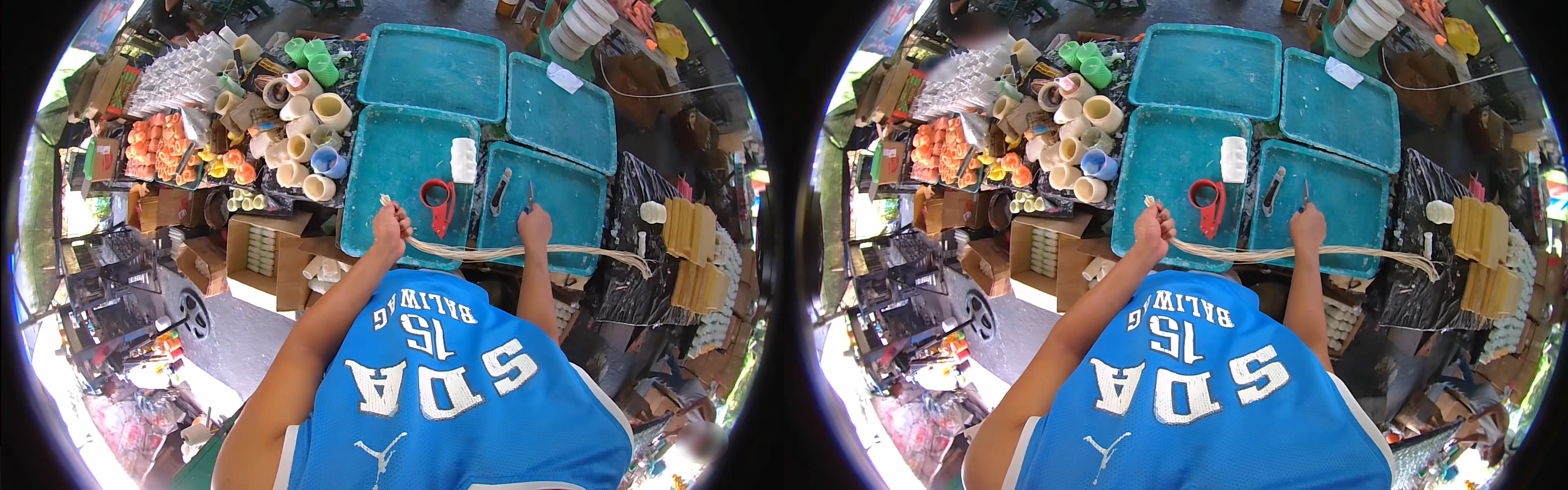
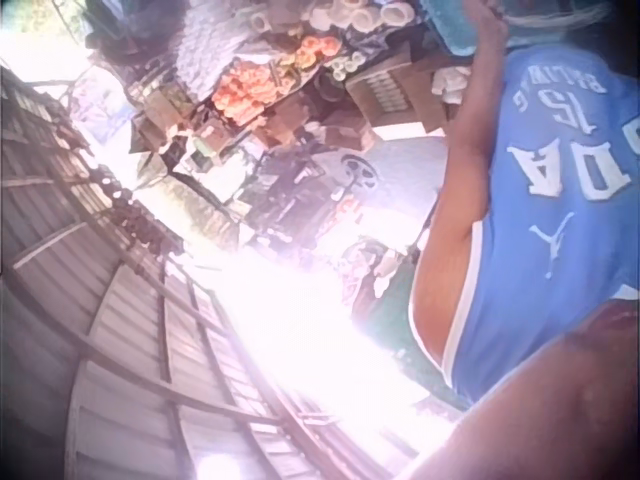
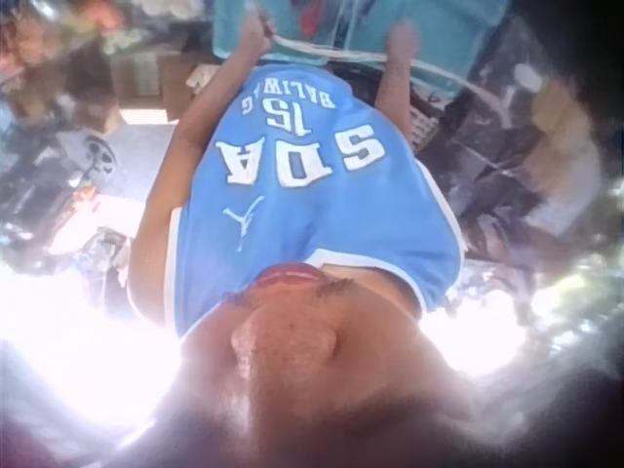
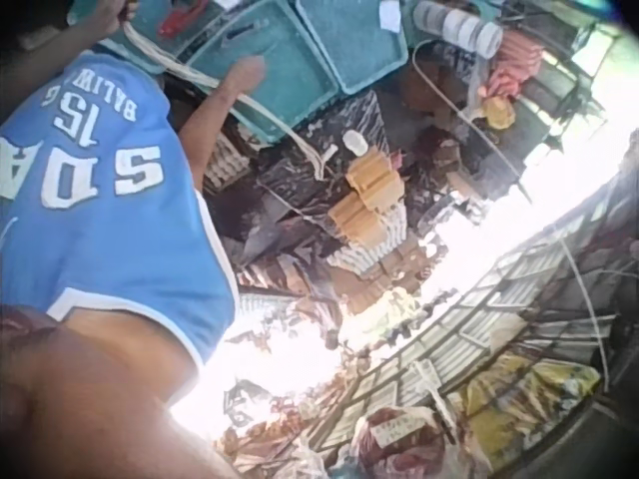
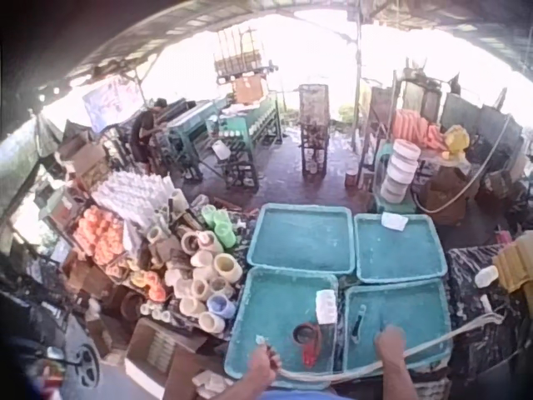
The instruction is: The person uses a red-handled tool to cut a white cylindrical candle into smaller pieces on a green tray. They then use scissors to trim and separate thin fibrous strands, placing the cut pieces on the tray.
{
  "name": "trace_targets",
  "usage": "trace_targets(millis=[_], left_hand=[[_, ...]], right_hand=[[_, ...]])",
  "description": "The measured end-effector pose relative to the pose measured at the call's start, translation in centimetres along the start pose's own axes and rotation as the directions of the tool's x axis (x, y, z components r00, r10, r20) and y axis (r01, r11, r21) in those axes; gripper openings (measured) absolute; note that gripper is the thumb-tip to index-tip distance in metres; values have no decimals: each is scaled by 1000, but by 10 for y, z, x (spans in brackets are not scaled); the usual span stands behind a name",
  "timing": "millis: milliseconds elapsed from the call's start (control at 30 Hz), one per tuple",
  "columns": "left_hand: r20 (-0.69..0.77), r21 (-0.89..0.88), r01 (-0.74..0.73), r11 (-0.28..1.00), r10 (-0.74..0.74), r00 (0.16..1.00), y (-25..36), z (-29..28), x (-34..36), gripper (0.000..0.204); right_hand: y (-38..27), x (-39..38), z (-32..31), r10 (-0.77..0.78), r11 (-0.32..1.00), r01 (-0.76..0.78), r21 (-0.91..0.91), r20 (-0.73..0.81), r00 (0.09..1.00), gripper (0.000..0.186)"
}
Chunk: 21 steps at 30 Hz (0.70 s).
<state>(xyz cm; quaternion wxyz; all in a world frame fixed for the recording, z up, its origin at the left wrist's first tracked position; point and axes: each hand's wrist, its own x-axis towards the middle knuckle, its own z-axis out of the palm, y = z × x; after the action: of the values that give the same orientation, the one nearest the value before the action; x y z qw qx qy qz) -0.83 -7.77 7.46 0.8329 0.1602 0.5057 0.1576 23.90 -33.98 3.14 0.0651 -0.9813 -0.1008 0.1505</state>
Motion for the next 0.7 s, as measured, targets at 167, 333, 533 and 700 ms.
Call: trace_targets(millis=[167,333,533,700], left_hand=[[142,14,-76,997,73,987,5,-11,-4,25],[236,84,-114,990,92,967,23,8,-8,21],[362,108,-111,988,66,930,24,-2,2,19],[402,126,-191,973,126,907,21,3,2,20]], right_hand=[[-95,18,-23,-145,986,150,70,-67,987,54],[-176,30,10,-235,972,234,40,46,971,70],[-163,32,-2,-272,905,250,344,15,962,50],[-158,-65,-44,-617,369,332,868,-38,786,46]])
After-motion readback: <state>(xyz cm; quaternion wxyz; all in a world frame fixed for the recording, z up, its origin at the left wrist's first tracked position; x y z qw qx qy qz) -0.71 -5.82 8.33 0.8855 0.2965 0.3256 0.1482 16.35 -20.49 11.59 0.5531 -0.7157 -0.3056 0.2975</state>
